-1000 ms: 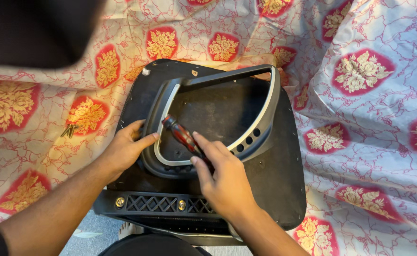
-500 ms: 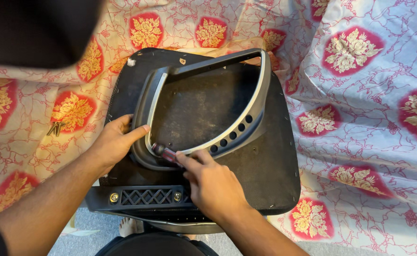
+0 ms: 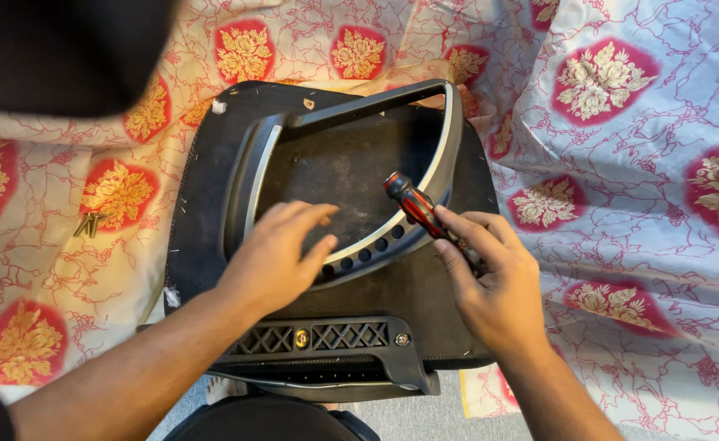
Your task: The person uses a screwdriver to fasten screws into a black plastic frame component, securing it to a larger base unit. They align the frame, insert screws, and tighten them one by one.
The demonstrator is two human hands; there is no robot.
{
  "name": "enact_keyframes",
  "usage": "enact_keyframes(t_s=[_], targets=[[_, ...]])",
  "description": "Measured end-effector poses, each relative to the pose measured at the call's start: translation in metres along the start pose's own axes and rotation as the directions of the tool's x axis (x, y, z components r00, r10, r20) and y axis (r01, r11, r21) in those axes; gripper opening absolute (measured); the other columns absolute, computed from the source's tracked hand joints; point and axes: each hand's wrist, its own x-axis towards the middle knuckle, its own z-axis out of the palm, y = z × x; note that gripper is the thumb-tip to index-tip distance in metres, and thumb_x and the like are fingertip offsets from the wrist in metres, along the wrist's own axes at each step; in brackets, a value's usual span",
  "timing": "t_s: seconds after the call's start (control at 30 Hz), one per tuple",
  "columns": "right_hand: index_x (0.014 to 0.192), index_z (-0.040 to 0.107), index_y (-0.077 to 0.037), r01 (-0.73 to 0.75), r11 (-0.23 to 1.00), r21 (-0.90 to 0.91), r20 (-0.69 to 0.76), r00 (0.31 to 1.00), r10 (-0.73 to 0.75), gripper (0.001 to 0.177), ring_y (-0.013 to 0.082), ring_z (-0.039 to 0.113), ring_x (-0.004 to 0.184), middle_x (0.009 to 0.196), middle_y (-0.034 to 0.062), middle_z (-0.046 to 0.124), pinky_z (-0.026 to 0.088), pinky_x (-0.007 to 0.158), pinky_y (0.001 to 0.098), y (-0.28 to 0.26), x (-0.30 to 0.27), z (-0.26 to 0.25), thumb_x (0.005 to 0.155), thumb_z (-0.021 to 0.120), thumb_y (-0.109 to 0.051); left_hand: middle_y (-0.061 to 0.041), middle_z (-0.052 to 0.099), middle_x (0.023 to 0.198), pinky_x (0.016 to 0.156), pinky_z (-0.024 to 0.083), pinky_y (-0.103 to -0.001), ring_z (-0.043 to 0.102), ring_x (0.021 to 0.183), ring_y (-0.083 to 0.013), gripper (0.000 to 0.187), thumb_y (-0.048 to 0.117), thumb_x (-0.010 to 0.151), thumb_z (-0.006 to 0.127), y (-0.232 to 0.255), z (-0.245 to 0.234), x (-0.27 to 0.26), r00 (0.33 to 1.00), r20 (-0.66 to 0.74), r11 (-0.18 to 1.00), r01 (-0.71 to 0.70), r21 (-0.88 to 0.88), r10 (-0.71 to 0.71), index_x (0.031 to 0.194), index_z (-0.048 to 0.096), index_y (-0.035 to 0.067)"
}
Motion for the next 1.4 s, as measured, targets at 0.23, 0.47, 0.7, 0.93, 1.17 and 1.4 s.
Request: enact_keyframes(t_s=[0.23, 0.47, 0.7, 0.93, 1.17, 1.4], targets=[[0.125, 0.074, -0.014, 0.160, 0.977, -0.138, 0.177, 0.975, -0.134, 0.035, 0.0271, 0.070, 0.086, 0.102, 0.0098, 0.070, 0.054, 0.073, 0.0360, 0.011, 0.018, -0.004, 0.090, 0.075, -0.011, -0.009, 0.078, 0.084, 0.075, 0.058, -0.040, 0.076, 0.078, -0.0266, 0.027, 0.034, 0.090, 0.070, 0.010, 0.030, 0.025, 0.872, 0.335, 0.924, 0.382, -0.007, -0.358, 0.104, 0.081, 0.013], [0.124, 0.072, -0.017, 0.148, 0.987, -0.067, 0.070, 0.987, -0.144, 0.033, 0.0279, 0.072, 0.086, 0.108, 0.0075, 0.069, 0.057, 0.072, 0.0371, 0.026, 0.029, -0.010, 0.091, 0.069, -0.018, -0.009, 0.079, 0.080, 0.070, 0.057, -0.038, 0.075, 0.072, -0.0210, 0.028, 0.036, 0.091, 0.070, 0.004, 0.033, 0.032, 0.785, 0.427, 0.875, 0.483, 0.031, -0.448, 0.106, 0.080, 0.014], [0.121, 0.075, -0.019, 0.019, 0.965, -0.262, 0.240, 0.970, 0.046, 0.035, 0.0301, 0.071, 0.081, 0.103, 0.0083, 0.071, 0.054, 0.072, 0.0405, 0.032, 0.032, -0.013, 0.086, 0.074, -0.017, -0.009, 0.077, 0.075, 0.065, 0.054, -0.036, 0.071, 0.066, -0.0182, 0.028, 0.034, 0.091, 0.071, -0.011, 0.038, 0.028, 0.814, 0.429, 0.898, 0.440, -0.016, -0.392, 0.103, 0.081, 0.011], [0.123, 0.073, -0.014, -0.012, 0.993, -0.116, 0.169, 0.985, 0.032, 0.036, 0.0269, 0.074, 0.088, 0.102, 0.0104, 0.073, 0.055, 0.079, 0.0370, 0.048, 0.015, -0.028, 0.087, 0.073, -0.014, -0.008, 0.081, 0.083, 0.068, 0.057, -0.033, 0.069, 0.070, -0.0130, 0.035, 0.036, 0.089, 0.072, -0.067, -0.015, 0.021, 0.674, 0.703, 0.920, 0.386, -0.072, -0.228, 0.103, 0.081, 0.005], [0.126, 0.071, -0.012, 0.105, 0.993, 0.056, 0.111, 0.988, -0.111, 0.034, 0.0241, 0.075, 0.091, 0.107, 0.0097, 0.073, 0.057, 0.079, 0.0338, 0.032, 0.002, -0.017, 0.092, 0.069, -0.013, -0.006, 0.079, 0.085, 0.075, 0.057, -0.037, 0.074, 0.077, -0.0171, 0.039, 0.042, 0.093, 0.062, -0.036, 0.012, 0.033, 0.732, 0.648, 0.958, 0.288, -0.015, -0.210, 0.113, 0.076, 0.012], [0.125, 0.073, -0.016, 0.076, 0.995, -0.060, 0.263, 0.963, -0.057, 0.037, 0.0280, 0.070, 0.080, 0.097, 0.0100, 0.073, 0.055, 0.069, 0.0344, 0.022, 0.003, -0.004, 0.089, 0.073, -0.013, -0.009, 0.076, 0.076, 0.067, 0.053, -0.039, 0.069, 0.069, -0.0188, 0.041, 0.045, 0.096, 0.059, -0.021, 0.025, 0.026, 0.780, 0.561, 0.944, 0.329, 0.007, -0.277, 0.103, 0.079, 0.010]])
